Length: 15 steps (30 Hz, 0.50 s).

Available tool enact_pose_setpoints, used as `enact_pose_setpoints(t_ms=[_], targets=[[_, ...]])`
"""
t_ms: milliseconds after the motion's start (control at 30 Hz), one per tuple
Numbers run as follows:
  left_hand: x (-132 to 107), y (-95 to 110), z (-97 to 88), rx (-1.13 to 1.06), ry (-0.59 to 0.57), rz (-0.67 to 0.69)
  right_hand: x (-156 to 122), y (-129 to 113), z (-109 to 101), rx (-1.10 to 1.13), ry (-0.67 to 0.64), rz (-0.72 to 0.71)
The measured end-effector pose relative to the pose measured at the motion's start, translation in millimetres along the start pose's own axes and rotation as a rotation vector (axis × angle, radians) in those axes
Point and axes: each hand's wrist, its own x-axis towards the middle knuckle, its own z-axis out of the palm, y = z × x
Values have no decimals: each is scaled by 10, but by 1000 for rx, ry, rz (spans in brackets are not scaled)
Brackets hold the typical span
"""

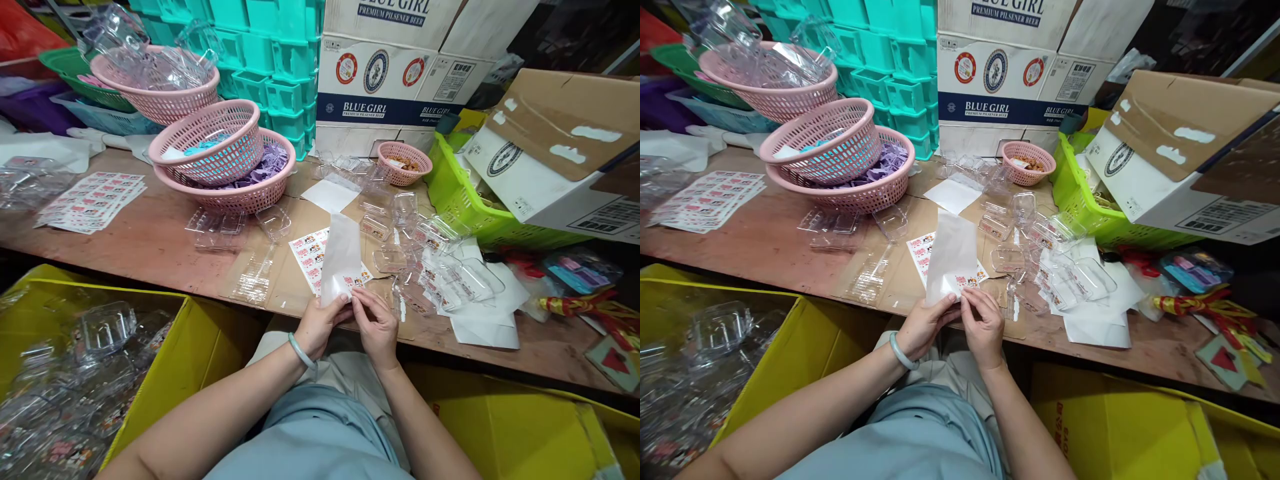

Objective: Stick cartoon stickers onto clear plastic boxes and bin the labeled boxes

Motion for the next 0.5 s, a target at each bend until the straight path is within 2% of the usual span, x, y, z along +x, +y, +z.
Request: enact_pose_setpoints(t_ms=[100,167,267,333,367,400,433,467,500], targets=[[22,-26,-22,21,38,-58,88,55,1,186,142,244],[34,-34,-53,19,89,-120,211,127,-57,267,296,321],[0,5,-127,5,148,-216,427,183,-237,332,544,311],[-84,68,-174,4,99,-358,503,131,-356,297,663,241],[-142,104,-187,13,27,-466,504,80,-392,222,661,163],[-203,140,-192,26,-65,-570,479,17,-404,107,600,44],[-260,173,-186,39,-158,-634,432,-49,-388,-28,485,-109],[-304,201,-173,46,-234,-630,371,-113,-345,-164,334,-283],[-331,227,-154,43,-274,-549,304,-170,-280,-290,173,-457]])
